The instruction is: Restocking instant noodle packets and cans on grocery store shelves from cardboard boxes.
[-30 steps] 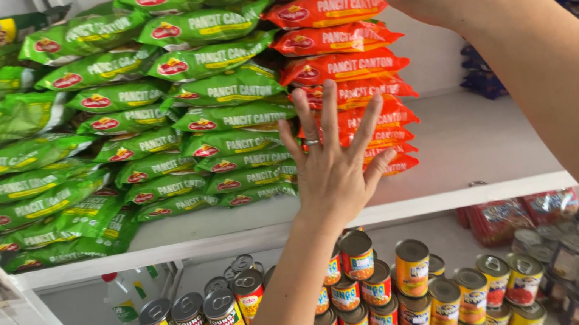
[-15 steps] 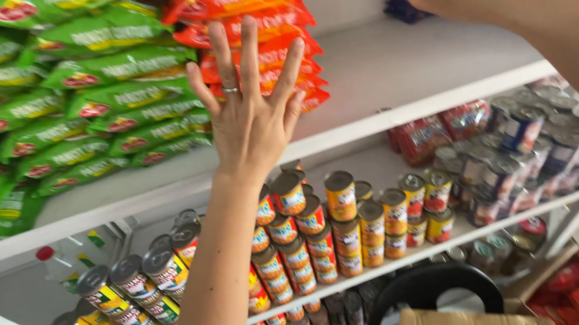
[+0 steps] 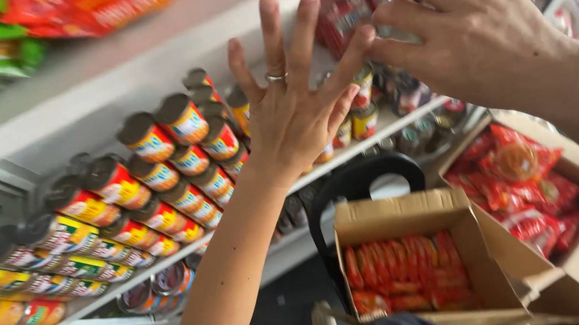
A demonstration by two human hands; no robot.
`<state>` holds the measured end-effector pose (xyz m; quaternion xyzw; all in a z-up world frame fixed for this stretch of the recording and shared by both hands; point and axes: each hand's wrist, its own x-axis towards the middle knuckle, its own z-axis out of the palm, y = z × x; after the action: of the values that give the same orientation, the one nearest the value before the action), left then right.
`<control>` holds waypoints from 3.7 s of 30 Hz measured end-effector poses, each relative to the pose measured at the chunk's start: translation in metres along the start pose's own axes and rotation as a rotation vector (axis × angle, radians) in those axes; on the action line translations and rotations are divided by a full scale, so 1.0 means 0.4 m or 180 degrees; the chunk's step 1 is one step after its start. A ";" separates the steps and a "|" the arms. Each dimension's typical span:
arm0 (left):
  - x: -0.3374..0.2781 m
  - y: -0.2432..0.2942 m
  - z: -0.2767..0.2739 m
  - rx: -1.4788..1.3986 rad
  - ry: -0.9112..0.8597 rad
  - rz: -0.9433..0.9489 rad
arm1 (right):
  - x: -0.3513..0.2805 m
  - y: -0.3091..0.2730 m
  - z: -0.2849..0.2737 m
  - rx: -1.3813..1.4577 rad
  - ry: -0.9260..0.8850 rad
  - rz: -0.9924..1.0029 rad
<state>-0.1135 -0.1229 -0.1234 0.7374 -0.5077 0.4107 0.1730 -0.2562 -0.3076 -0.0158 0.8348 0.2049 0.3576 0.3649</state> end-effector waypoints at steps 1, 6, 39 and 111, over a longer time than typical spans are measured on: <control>-0.009 0.022 0.022 -0.0076 -0.0080 -0.0013 | -0.030 -0.014 0.015 0.0073 -0.0082 0.0018; -0.079 0.144 0.147 -0.0415 -0.0297 0.0166 | -0.193 -0.080 0.090 0.0797 -0.0678 0.0257; -0.271 0.515 0.563 -0.1112 -0.2456 0.0198 | -1.235 -0.369 0.831 0.2855 -0.3163 0.4307; -0.457 0.087 0.081 -0.6279 0.1837 -0.4102 | -0.165 -0.777 0.201 0.7758 0.1458 0.4356</control>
<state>-0.1574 -0.0486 -0.2913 0.2876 -0.0852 -0.1646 0.9396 -0.2651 -0.1826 -0.3188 0.4795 -0.0046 0.1885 -0.8571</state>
